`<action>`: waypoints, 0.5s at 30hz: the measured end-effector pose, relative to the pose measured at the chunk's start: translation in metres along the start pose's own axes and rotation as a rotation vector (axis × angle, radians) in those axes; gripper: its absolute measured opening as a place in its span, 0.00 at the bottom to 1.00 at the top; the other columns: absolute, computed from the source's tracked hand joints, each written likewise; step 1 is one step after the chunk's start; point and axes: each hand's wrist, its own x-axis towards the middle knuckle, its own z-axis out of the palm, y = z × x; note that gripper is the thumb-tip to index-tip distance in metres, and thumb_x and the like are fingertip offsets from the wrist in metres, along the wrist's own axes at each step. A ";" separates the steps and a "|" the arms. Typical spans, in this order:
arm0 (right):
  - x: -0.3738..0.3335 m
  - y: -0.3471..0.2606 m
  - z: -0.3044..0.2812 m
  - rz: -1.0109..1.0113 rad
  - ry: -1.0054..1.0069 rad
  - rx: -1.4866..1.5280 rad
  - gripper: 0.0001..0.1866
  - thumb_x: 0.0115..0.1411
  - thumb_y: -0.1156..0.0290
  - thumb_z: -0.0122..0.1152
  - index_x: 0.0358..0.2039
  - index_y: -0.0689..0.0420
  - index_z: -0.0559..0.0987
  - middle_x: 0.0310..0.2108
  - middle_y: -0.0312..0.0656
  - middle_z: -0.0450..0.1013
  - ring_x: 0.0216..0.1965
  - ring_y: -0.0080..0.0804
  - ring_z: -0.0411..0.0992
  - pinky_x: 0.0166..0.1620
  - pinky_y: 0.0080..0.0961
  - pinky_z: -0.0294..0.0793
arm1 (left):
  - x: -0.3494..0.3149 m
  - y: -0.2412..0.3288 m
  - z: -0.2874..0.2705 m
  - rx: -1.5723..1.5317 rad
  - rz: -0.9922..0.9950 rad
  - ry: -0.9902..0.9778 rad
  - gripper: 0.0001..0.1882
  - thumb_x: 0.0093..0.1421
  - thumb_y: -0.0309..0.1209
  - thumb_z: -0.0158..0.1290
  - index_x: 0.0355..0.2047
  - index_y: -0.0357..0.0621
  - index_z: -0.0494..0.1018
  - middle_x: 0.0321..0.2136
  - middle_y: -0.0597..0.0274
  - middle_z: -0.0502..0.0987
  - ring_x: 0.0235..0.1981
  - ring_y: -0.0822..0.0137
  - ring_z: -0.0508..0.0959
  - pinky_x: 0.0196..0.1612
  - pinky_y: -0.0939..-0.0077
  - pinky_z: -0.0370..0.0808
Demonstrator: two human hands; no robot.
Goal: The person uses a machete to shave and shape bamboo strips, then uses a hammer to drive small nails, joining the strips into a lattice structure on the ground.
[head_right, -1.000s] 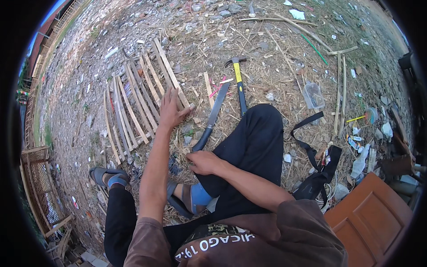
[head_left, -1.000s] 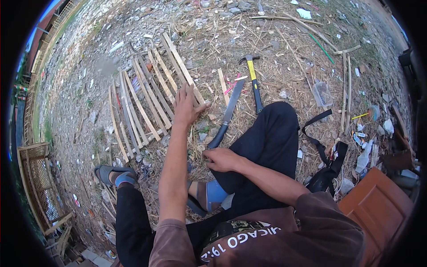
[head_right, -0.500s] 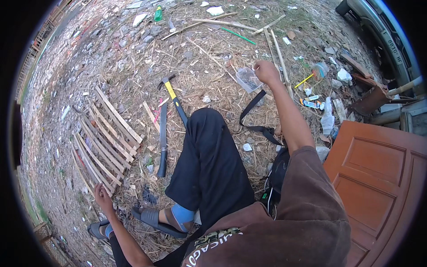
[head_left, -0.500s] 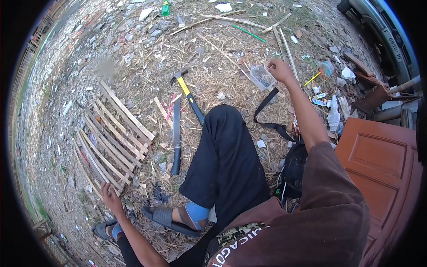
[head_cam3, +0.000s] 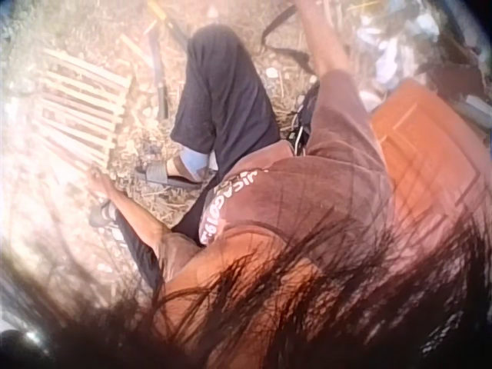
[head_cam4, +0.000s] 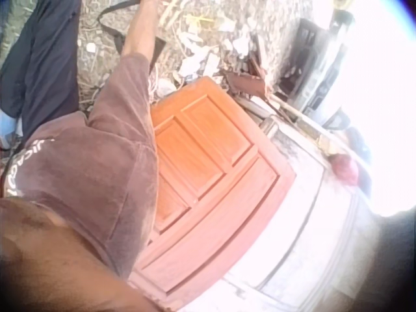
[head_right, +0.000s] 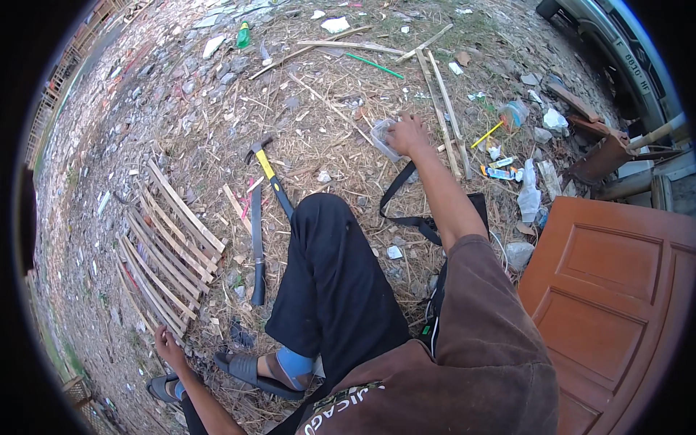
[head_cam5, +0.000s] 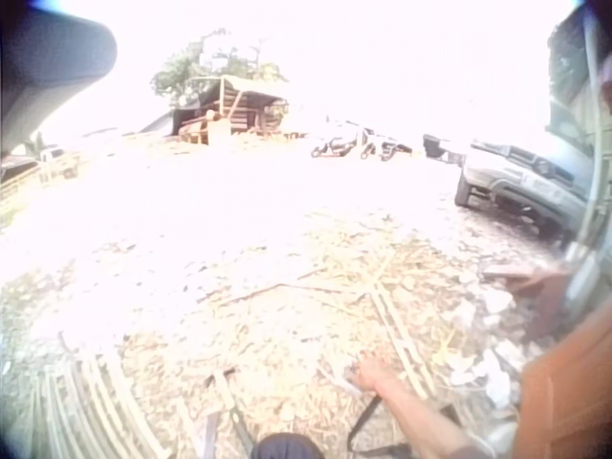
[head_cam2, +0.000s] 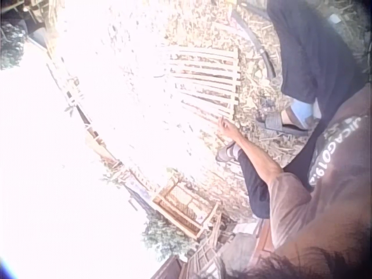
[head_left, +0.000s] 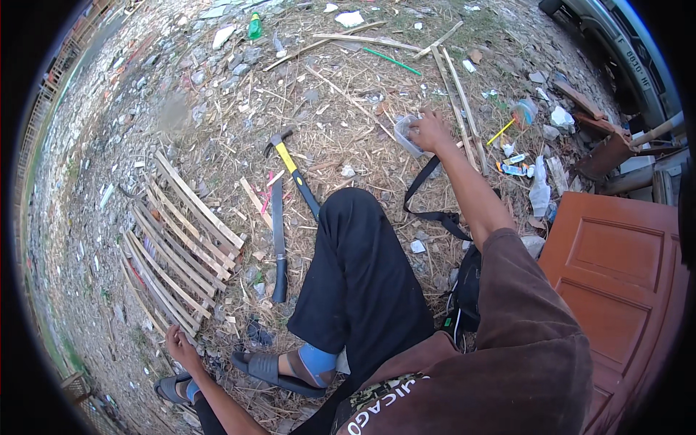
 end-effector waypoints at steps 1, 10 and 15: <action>0.001 -0.002 0.000 -0.003 0.009 -0.012 0.16 0.57 0.59 0.61 0.46 0.35 0.85 0.66 0.39 0.59 0.66 0.48 0.55 0.67 0.51 0.57 | 0.001 0.001 0.000 0.014 0.031 -0.003 0.09 0.66 0.22 0.48 0.44 0.37 0.76 0.48 0.57 0.74 0.46 0.66 0.76 0.43 0.72 0.75; 0.008 -0.001 -0.004 -0.170 -0.054 -0.097 0.13 0.54 0.61 0.65 0.41 0.34 0.86 0.62 0.38 0.65 0.64 0.46 0.59 0.67 0.46 0.58 | 0.001 0.003 -0.001 0.022 0.012 -0.037 0.10 0.65 0.21 0.48 0.45 0.39 0.76 0.42 0.61 0.77 0.38 0.70 0.77 0.38 0.76 0.74; 0.026 0.016 0.007 -0.299 -0.092 -0.094 0.11 0.51 0.62 0.68 0.37 0.39 0.87 0.61 0.39 0.67 0.62 0.48 0.61 0.65 0.46 0.61 | 0.001 -0.017 -0.002 0.000 0.003 -0.049 0.10 0.65 0.22 0.48 0.45 0.38 0.76 0.42 0.61 0.77 0.39 0.70 0.77 0.39 0.77 0.74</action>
